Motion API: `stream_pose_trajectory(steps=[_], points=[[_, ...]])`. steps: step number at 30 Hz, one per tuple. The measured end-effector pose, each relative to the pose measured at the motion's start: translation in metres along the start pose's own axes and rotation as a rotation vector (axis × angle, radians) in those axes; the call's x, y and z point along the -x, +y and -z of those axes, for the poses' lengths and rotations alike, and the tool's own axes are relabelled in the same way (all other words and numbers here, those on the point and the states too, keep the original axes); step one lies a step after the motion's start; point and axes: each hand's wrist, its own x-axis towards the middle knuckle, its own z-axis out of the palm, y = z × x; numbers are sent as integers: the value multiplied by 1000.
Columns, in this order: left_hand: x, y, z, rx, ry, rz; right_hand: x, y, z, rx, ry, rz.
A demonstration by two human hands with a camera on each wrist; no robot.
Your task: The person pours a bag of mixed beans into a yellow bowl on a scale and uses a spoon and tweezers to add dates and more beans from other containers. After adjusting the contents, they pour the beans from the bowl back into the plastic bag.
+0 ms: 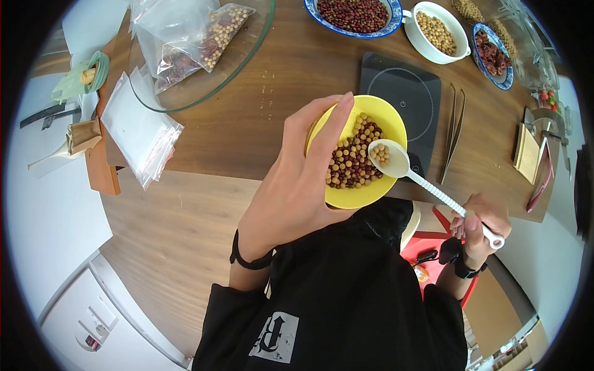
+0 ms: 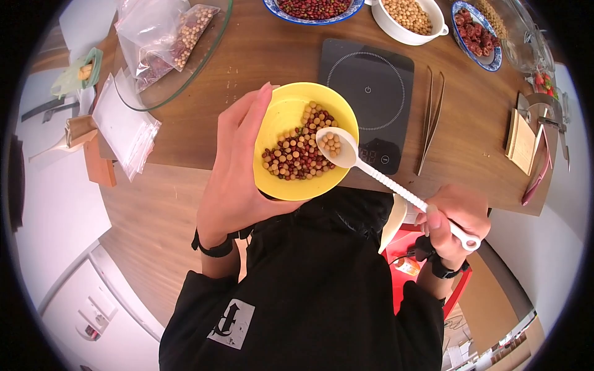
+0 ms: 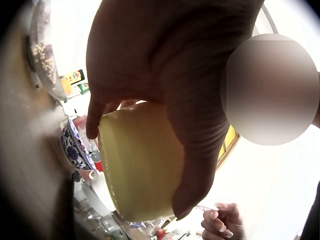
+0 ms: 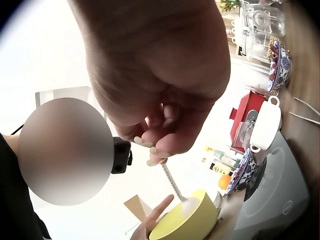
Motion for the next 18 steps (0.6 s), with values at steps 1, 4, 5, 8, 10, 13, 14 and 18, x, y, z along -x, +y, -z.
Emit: stream_pose_trajectory(steps=[1,4,5,8,10,13,14,18], points=[[0,0,0,1,-1,0,0,-2,-2,34,11,25],[-1,1,0,-9,-3,2,2,-2,-6,69,13,46],[-1,1,0,-11,-9,-2,2,-2,-7,69,13,46],[0,1,1,-12,-15,2,3,-4,-9,97,23,51],[1,2,1,-11,-16,11,3,-7,-10,128,39,46],[1,2,0,-2,-11,18,4,-13,-17,104,93,-1],[1,3,-1,0,-4,21,5,-15,-21,105,93,-1],[1,4,-5,-6,36,6,9,-26,-41,215,78,31]])
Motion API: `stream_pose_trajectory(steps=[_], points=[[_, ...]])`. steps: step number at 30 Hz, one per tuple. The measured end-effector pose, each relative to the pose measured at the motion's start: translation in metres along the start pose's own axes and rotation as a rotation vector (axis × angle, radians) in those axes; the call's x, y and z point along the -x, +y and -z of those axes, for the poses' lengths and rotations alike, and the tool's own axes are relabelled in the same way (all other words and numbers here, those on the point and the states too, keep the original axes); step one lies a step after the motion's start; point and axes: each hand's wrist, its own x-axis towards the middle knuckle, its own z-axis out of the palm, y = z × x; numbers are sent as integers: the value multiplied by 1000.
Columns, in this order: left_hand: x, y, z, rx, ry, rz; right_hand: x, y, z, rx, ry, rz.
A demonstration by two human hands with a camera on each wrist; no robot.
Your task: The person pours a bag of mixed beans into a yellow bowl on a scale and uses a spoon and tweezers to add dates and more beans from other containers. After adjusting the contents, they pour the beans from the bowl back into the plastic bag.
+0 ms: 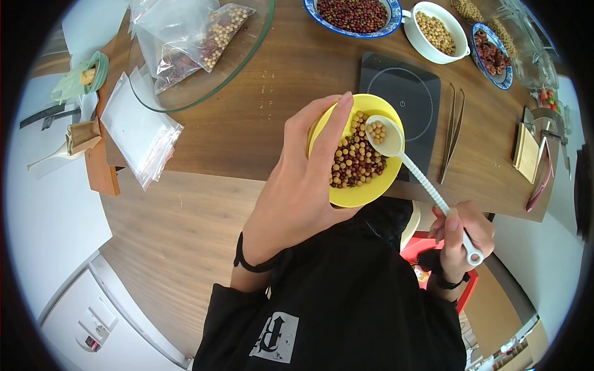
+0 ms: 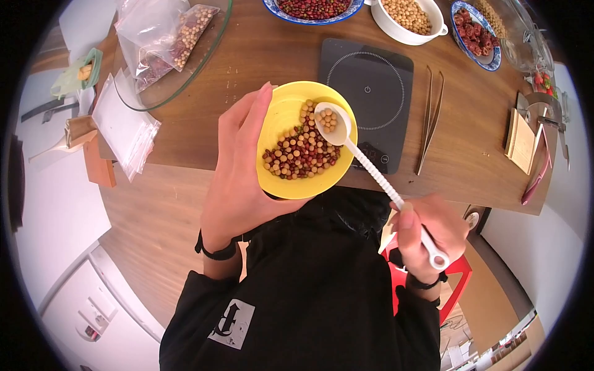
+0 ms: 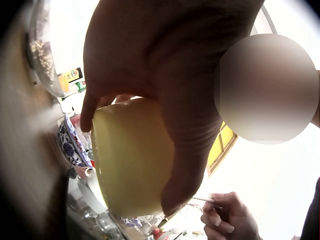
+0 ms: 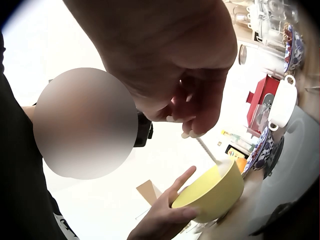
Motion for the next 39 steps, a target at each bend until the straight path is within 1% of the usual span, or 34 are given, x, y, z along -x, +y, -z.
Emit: stream_pose_trajectory(steps=[2,4,6,7,9,13,15,16,18,22,24,28,33,34,36,39], points=[[0,2,-3,-23,9,9,5,-12,-10,-81,87,-274],[1,2,-6,-48,18,16,3,-19,-18,-78,83,-289],[1,2,-10,-26,55,17,1,-25,-24,-129,129,-356],[0,2,-10,-26,54,15,1,-26,-26,-130,132,-356],[0,4,-11,-26,68,12,2,-28,-29,-247,210,-388],[0,2,-15,-26,97,-7,4,-28,-26,-339,220,-438],[1,2,-17,-49,96,-20,3,-29,-26,-392,240,-577],[1,3,-17,-48,97,-23,2,-30,-26,-391,242,-574],[0,4,-18,-25,124,-35,0,-33,-25,-394,283,-640],[0,3,-18,-21,129,-39,-1,-33,-23,-389,315,-625],[-2,3,-19,-37,153,-60,-3,-34,-24,-396,403,-650],[-3,3,-20,-50,151,-62,-6,-33,-22,-392,400,-625],[-3,2,-22,-145,106,-71,-12,-37,-21,-388,381,-670],[-3,1,-24,-146,104,-74,-15,-38,-21,-389,385,-670],[-3,-4,-28,-147,143,-131,-22,-42,-23,-388,386,-716],[-4,-6,-32,-147,128,-132,-27,-41,-26,-405,389,-710]])
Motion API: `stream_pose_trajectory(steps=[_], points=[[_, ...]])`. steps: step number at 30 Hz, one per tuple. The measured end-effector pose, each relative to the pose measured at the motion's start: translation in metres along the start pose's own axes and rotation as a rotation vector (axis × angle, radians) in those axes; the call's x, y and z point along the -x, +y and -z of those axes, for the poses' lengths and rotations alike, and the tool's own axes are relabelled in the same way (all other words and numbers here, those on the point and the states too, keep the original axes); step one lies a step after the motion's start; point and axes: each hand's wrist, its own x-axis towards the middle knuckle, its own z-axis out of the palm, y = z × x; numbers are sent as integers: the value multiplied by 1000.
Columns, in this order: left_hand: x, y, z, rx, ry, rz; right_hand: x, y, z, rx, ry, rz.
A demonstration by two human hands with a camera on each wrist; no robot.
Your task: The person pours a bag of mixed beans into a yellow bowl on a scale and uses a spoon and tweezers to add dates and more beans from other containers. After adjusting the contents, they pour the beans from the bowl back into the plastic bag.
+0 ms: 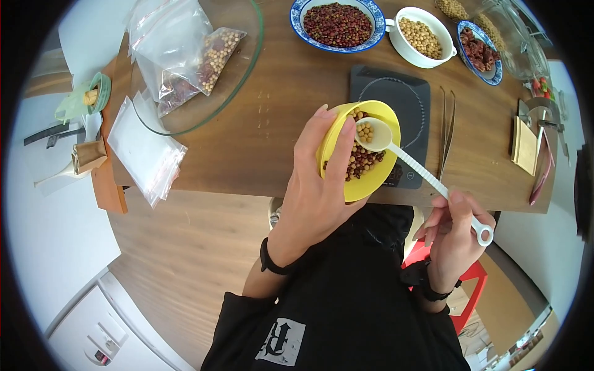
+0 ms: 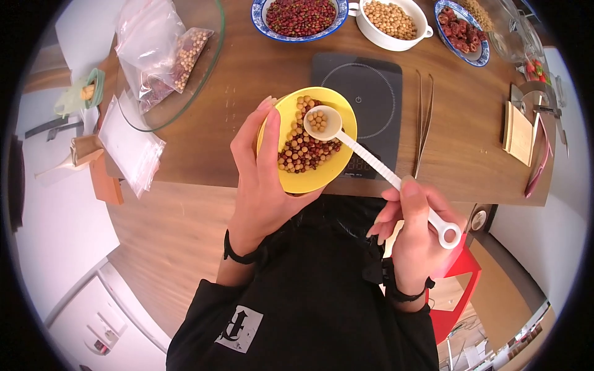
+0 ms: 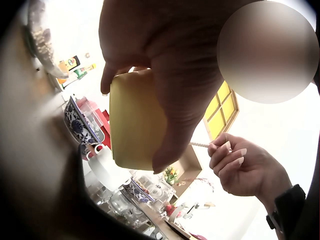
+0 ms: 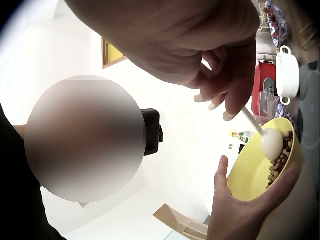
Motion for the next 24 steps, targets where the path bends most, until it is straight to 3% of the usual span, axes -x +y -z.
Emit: stream_pose_trajectory(steps=[16,24], points=[[-2,-5,-10,-70,21,-43,-11,9,-13,-109,-58,25],[-3,1,-5,37,62,60,-12,13,-3,-116,-58,8]])
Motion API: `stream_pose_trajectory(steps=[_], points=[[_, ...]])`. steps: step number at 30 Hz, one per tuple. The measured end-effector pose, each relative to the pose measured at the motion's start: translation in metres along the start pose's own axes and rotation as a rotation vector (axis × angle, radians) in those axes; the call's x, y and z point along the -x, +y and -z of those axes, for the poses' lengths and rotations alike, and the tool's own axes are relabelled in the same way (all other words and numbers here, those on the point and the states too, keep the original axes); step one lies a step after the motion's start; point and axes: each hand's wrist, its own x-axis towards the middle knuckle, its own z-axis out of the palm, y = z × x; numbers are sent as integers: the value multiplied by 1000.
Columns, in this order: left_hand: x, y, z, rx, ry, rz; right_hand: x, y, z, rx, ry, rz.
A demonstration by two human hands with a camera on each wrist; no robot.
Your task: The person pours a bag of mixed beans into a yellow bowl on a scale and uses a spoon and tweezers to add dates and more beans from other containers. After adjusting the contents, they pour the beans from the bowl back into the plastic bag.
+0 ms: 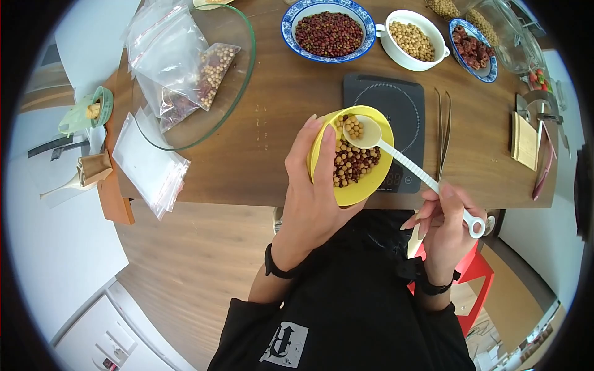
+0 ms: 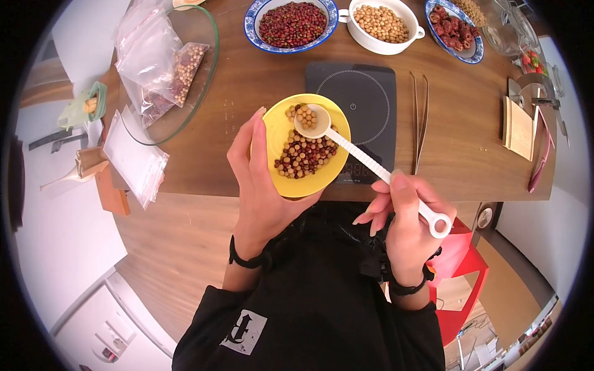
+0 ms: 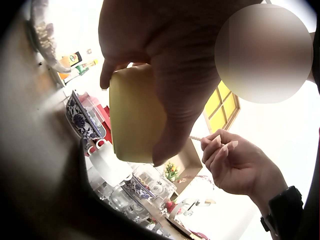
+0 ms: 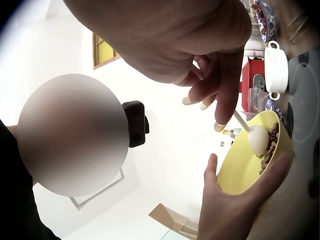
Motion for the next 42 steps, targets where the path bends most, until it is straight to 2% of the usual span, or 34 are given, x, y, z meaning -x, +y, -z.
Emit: stream_pose_trajectory(steps=[9,19,42], points=[[-1,1,3,-15,-2,24,-1,10,16,-26,-77,58],[3,-4,0,-84,-26,-22,0,4,9,-6,-39,7],[4,-5,-4,-144,10,-85,4,-1,6,54,-73,65]])
